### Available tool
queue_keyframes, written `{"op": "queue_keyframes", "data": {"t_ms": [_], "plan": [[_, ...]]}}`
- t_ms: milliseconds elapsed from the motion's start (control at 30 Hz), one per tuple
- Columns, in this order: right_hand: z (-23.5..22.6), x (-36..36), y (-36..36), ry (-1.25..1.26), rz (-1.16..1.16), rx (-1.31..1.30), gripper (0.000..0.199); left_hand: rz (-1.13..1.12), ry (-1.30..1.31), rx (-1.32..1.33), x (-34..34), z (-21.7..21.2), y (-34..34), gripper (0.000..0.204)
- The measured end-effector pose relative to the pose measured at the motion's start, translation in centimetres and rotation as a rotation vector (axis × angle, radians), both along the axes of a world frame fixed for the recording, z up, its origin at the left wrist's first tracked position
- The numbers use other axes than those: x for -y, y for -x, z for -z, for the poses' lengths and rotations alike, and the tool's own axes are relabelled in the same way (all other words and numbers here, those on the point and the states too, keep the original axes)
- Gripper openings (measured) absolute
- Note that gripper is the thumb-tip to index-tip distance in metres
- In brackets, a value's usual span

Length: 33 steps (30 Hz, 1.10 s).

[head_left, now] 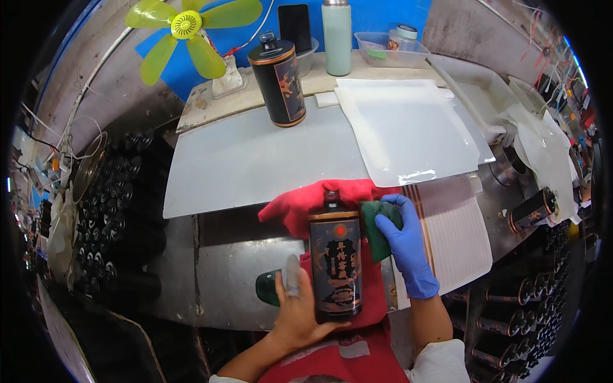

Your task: The person applies a printed label and copper foil strips to a black cylindrical can, smoothing each with a green tool. The person repeats this process on multiple cans at a workbench.

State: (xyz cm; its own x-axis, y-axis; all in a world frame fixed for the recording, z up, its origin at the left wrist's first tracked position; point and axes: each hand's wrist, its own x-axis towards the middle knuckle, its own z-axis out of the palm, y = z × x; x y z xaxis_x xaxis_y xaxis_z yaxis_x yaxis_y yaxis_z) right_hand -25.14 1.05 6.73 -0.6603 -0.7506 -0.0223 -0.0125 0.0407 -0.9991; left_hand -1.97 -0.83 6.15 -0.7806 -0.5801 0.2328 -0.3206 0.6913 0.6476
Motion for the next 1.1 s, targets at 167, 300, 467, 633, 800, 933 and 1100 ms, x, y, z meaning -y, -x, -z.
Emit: {"op": "queue_keyframes", "data": {"t_ms": [167,300,467,633,800,933,1100], "plan": [[-4.2,1.6,-3.5,-0.012,-0.124,-0.432,0.035,0.159,0.611,0.088,-1.0,0.1,2.5,0.079],[-1.3,0.7,-1.0,0.040,-0.094,-0.062,0.034,0.095,0.018,-0.204,-0.1,3.0,1.3,0.103],[2.2,-0.2,-0.5,0.078,0.022,0.374,0.034,0.084,-0.298,-0.185,0.2,6.8,-1.7,0.110],[-2.9,1.0,-2.0,0.060,-0.042,-0.270,0.033,0.194,0.531,0.026,-0.9,-0.9,1.7,0.064],[-2.9,1.2,-2.1,0.011,-0.098,-0.210,0.033,0.167,0.670,0.241,-0.7,0.7,1.8,0.058],[1.2,-0.1,-0.4,0.012,-0.017,0.134,0.034,0.168,-0.053,-0.284,0.3,5.9,-0.4,0.102],[-0.1,-0.4,-0.4,0.000,-0.011,-0.066,0.034,0.067,0.086,-0.167,-0.8,3.3,-0.7,0.097]]}}
